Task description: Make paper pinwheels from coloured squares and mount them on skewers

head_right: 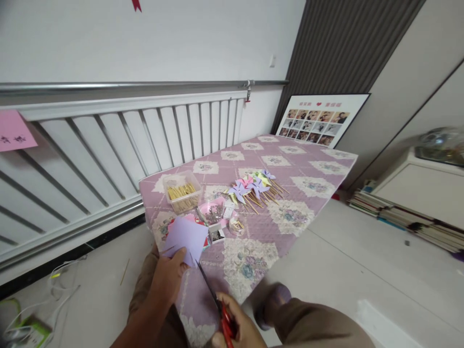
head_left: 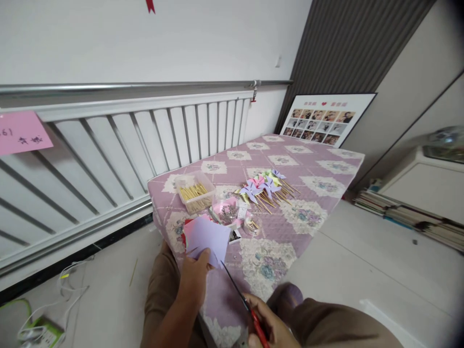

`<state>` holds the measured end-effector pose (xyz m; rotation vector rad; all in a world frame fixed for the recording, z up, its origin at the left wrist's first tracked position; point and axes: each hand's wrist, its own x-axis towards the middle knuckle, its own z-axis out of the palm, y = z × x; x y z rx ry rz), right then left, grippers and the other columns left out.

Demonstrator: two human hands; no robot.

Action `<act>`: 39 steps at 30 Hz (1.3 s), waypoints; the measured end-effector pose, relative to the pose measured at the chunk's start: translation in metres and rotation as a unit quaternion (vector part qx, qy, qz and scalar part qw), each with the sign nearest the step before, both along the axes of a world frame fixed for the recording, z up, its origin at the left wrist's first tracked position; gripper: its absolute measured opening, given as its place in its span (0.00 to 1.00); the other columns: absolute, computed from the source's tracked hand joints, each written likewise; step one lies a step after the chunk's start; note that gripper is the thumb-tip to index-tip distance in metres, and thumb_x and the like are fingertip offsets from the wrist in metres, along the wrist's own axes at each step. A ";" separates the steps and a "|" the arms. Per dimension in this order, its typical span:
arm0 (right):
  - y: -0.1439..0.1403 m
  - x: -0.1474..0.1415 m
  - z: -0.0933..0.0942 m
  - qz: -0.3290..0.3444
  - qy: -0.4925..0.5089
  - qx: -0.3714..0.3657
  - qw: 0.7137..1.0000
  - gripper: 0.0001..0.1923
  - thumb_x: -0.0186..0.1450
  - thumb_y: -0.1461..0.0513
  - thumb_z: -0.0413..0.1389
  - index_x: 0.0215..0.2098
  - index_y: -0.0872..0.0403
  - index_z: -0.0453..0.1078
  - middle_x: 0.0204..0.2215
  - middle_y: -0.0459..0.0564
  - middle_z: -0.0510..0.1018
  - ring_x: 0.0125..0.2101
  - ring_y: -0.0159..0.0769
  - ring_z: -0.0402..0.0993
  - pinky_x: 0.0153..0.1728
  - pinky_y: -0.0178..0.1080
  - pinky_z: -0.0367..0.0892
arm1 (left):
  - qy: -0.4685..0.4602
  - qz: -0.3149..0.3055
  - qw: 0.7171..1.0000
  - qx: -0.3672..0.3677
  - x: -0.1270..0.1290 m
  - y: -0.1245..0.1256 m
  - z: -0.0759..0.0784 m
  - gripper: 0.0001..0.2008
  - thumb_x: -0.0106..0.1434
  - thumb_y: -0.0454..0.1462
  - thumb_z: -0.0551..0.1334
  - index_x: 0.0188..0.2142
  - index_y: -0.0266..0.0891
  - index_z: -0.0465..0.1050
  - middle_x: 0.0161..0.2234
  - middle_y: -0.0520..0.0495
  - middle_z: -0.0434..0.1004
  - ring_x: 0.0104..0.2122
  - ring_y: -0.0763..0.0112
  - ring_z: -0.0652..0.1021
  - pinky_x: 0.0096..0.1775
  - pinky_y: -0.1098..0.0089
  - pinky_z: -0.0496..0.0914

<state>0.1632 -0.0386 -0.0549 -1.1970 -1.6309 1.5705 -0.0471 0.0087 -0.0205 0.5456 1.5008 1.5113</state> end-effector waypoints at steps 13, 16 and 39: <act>0.092 0.063 -0.002 -0.193 -0.409 0.113 0.885 0.24 0.64 0.52 0.48 0.56 0.52 0.61 0.37 0.54 0.81 0.36 0.47 0.79 0.35 0.41 0.68 | -0.134 -0.137 0.981 -0.027 0.020 -0.008 -0.034 0.15 0.45 0.41 0.68 0.33 0.40 0.71 0.29 0.49 0.77 0.28 0.65 0.76 0.30 0.67 0.70; 0.116 0.063 0.002 -0.148 -0.502 0.140 0.841 0.24 0.64 0.53 0.48 0.56 0.54 0.62 0.38 0.57 0.81 0.37 0.47 0.78 0.32 0.39 0.65 | -0.098 -0.157 0.981 -0.057 0.023 -0.006 -0.057 0.16 0.44 0.43 0.69 0.31 0.38 0.71 0.24 0.50 0.76 0.24 0.66 0.75 0.28 0.68 0.68; 0.123 0.030 -0.024 -0.162 -0.455 0.288 0.827 0.20 0.64 0.60 0.52 0.52 0.60 0.67 0.51 0.63 0.72 0.51 0.49 0.66 0.52 0.46 0.60 | -0.213 -0.140 0.967 -0.025 0.015 -0.001 -0.068 0.14 0.48 0.38 0.67 0.36 0.39 0.72 0.35 0.48 0.81 0.31 0.64 0.80 0.35 0.66 0.73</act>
